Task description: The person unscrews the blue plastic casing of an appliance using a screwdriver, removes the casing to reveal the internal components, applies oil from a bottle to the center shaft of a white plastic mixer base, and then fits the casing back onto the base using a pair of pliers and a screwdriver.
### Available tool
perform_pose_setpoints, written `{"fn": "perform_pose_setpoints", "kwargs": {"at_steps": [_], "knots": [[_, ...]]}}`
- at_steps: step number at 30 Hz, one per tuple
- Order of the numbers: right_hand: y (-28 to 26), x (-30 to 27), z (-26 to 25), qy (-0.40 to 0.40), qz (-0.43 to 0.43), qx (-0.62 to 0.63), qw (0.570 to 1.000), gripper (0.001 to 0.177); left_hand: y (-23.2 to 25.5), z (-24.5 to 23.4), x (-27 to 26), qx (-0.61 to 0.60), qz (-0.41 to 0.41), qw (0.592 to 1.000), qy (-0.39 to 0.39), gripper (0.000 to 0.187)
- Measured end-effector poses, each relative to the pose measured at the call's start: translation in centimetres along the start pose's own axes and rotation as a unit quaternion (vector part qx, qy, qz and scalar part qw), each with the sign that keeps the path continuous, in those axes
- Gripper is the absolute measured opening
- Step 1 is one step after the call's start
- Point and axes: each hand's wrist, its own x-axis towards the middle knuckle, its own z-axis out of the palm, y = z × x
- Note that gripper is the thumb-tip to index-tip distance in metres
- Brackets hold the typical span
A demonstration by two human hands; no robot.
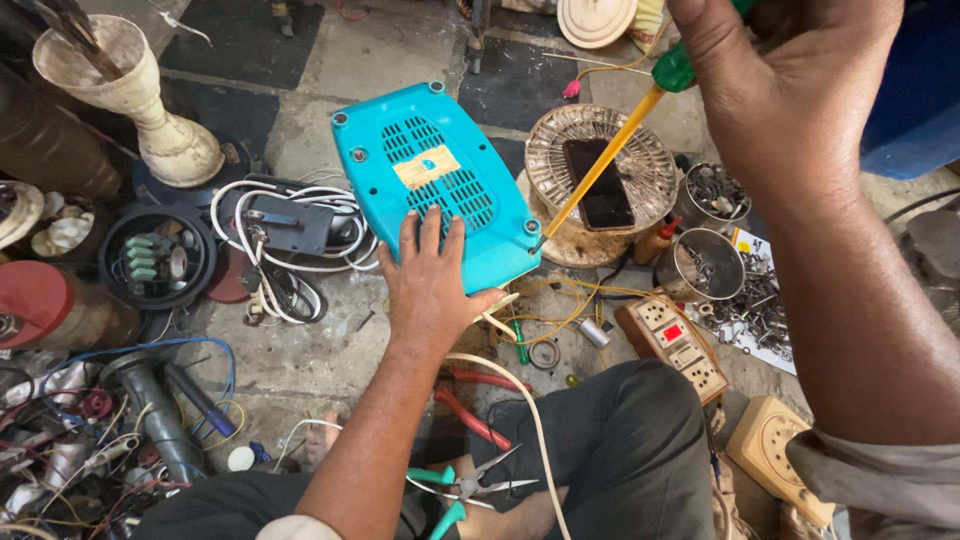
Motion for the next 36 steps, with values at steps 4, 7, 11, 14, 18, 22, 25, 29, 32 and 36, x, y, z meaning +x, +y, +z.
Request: {"fn": "perform_pose_setpoints", "kwargs": {"at_steps": [4,7,11,14,18,22,25,29,32,36], "knots": [[0.5,0.1,0.1,-0.009,-0.048,0.007,0.999,0.016,0.1,-0.3,-0.1,-0.006,-0.004,1.0,-0.005,0.107],[0.7,0.1,0.0,-0.01,-0.044,-0.007,0.999,0.016,0.1,-0.4,-0.1,-0.007,-0.006,1.0,-0.008,0.107],[0.8,0.3,0.2,-0.011,-0.036,0.004,0.999,0.015,0.2,-0.4,-0.1,-0.007,-0.007,1.0,-0.008,0.107],[0.9,0.4,0.2,-0.003,-0.028,-0.014,1.0,0.016,0.1,-0.5,-0.1,-0.009,-0.007,1.0,-0.007,0.107],[0.8,0.6,0.0,-0.012,-0.041,-0.004,0.999,0.016,0.2,-0.5,-0.1,-0.011,-0.01,1.0,-0.015,0.107],[0.8,0.7,0.1,-0.01,-0.026,-0.007,1.0,0.017,0.1,-0.4,0.0,-0.01,-0.005,1.0,-0.007,0.108],[1.3,0.5,0.5,0.0,-0.01,0.027,1.0,0.023,0.1,-0.4,-0.1,-0.012,-0.008,1.0,-0.012,0.108],[2.2,0.4,0.9,-0.009,-0.045,-0.007,0.999,0.024,0.2,-0.4,-0.1,-0.013,-0.006,1.0,-0.008,0.108],[2.4,0.3,0.7,-0.009,-0.047,0.016,0.999,0.025,0.2,-0.6,-0.1,-0.016,-0.01,1.0,-0.013,0.108],[1.7,0.2,-0.6,-0.011,0.016,-0.041,0.999,0.013,0.1,-0.6,-0.1,-0.015,-0.008,1.0,-0.012,0.108]]}}
